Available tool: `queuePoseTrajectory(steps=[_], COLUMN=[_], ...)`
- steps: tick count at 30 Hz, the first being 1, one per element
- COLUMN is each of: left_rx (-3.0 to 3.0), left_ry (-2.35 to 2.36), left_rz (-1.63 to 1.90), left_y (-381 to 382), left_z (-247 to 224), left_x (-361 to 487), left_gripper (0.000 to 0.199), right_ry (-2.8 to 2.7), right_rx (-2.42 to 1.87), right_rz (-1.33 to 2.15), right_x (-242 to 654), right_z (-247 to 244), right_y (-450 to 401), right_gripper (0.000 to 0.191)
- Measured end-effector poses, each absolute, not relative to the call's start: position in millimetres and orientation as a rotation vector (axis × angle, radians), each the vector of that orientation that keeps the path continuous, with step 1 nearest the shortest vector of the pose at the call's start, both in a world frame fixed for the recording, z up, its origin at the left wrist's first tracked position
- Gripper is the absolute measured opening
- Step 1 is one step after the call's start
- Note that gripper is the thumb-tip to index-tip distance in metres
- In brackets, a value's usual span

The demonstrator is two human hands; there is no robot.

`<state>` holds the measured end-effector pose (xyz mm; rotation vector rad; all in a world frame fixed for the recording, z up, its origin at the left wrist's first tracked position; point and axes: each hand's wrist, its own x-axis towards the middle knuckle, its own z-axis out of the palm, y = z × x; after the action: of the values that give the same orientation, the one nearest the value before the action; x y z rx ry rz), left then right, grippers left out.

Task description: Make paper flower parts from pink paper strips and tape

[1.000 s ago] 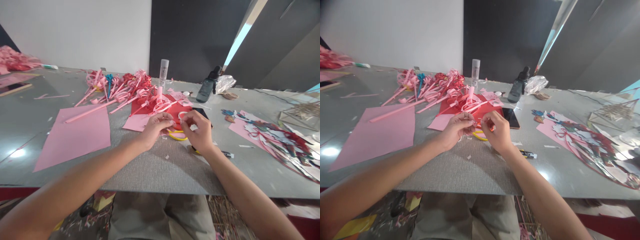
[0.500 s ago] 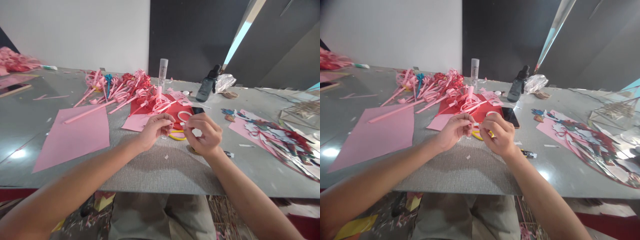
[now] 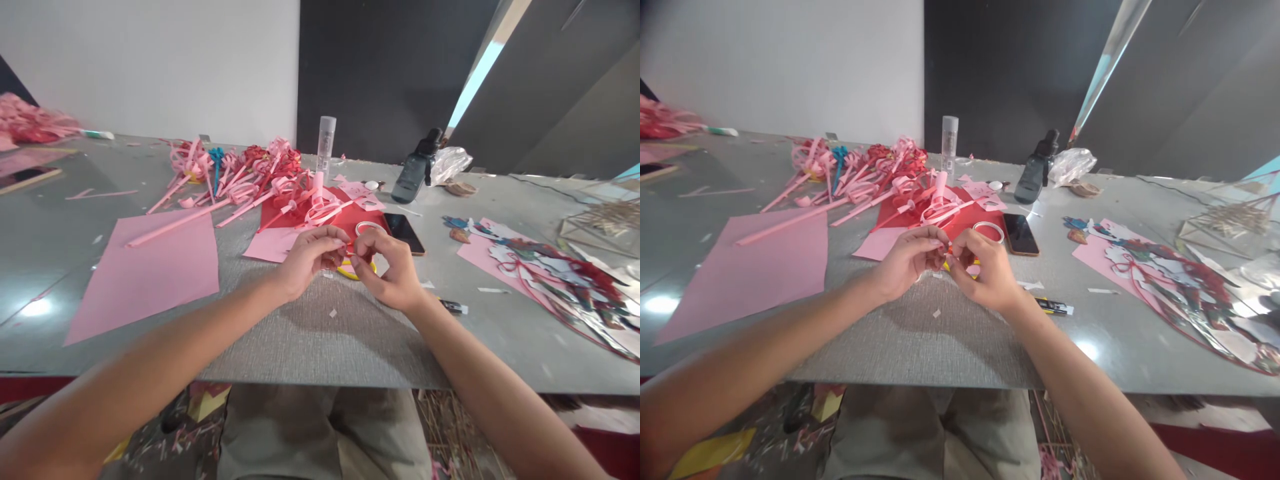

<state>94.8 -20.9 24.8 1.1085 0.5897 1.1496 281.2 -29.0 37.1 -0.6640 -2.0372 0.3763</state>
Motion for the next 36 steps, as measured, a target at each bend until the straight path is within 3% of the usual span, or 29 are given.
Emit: queuePoseTrajectory(steps=[28, 36], left_rx=[1.224, 1.283], left_ry=[0.653, 0.66], left_rz=[1.183, 1.215], left_y=[-22.4, -20.4], left_z=[24.6, 23.8], left_x=[97.6, 97.6], left_gripper=[0.015, 0.024], right_ry=[-1.792, -1.64], right_rx=[-0.802, -0.817], right_rz=[0.879, 1.018], right_x=[275.4, 273.4], right_z=[33.8, 33.8], right_y=[-24.6, -20.8], right_gripper=[0.02, 0.023])
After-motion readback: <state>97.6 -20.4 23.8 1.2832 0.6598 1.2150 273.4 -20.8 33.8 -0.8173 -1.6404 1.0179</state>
